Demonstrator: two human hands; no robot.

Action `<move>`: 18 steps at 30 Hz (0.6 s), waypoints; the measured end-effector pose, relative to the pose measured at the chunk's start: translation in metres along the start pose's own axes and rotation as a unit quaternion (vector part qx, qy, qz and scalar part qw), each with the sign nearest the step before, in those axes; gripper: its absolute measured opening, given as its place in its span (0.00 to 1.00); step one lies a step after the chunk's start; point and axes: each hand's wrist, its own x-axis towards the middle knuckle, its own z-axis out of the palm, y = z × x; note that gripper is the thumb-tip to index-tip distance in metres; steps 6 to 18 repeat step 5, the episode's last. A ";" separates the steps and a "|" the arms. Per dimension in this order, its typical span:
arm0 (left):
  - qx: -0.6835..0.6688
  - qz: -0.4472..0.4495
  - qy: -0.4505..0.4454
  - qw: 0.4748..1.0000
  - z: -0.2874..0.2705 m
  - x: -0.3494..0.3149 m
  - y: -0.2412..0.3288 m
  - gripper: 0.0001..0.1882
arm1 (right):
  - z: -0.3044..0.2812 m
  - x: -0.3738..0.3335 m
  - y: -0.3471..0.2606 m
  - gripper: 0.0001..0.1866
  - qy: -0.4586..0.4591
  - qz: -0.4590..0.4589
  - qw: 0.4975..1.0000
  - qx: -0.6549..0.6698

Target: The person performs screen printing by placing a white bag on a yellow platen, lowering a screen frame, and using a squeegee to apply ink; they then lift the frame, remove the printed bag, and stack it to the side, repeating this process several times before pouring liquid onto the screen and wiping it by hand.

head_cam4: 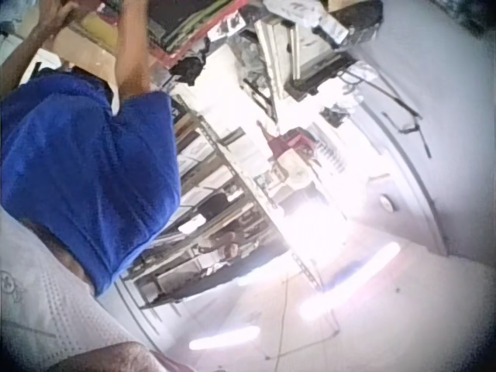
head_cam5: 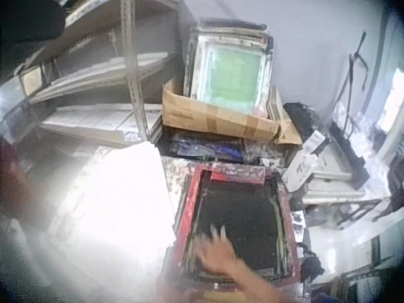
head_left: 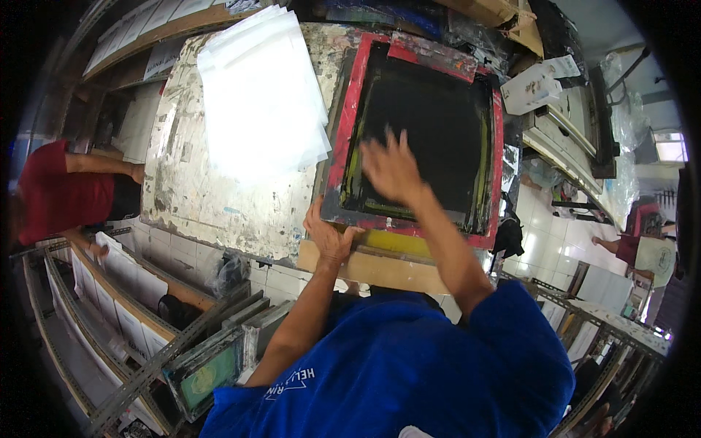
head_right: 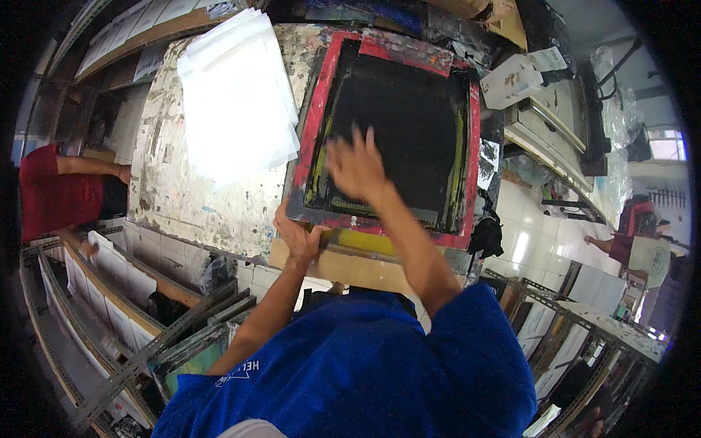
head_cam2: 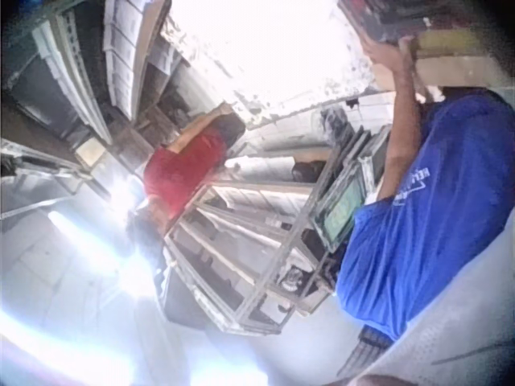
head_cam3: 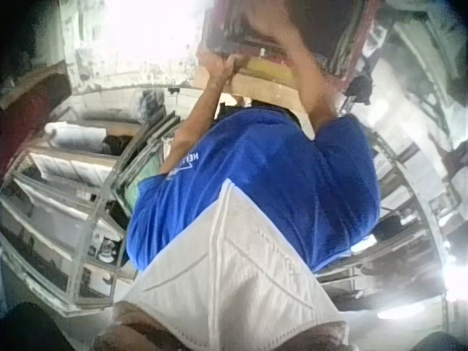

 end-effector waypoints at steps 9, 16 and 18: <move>-0.004 0.015 0.000 1.000 0.005 0.001 -0.003 0.65 | -0.004 -0.037 -0.036 0.28 -0.018 0.012 0.998 0.061; -0.004 0.015 0.000 1.000 0.005 0.001 -0.003 0.65 | -0.004 -0.037 -0.036 0.28 -0.018 0.012 0.998 0.061; -0.004 0.015 0.000 1.000 0.005 0.001 -0.003 0.65 | -0.004 -0.037 -0.036 0.28 -0.018 0.012 0.998 0.061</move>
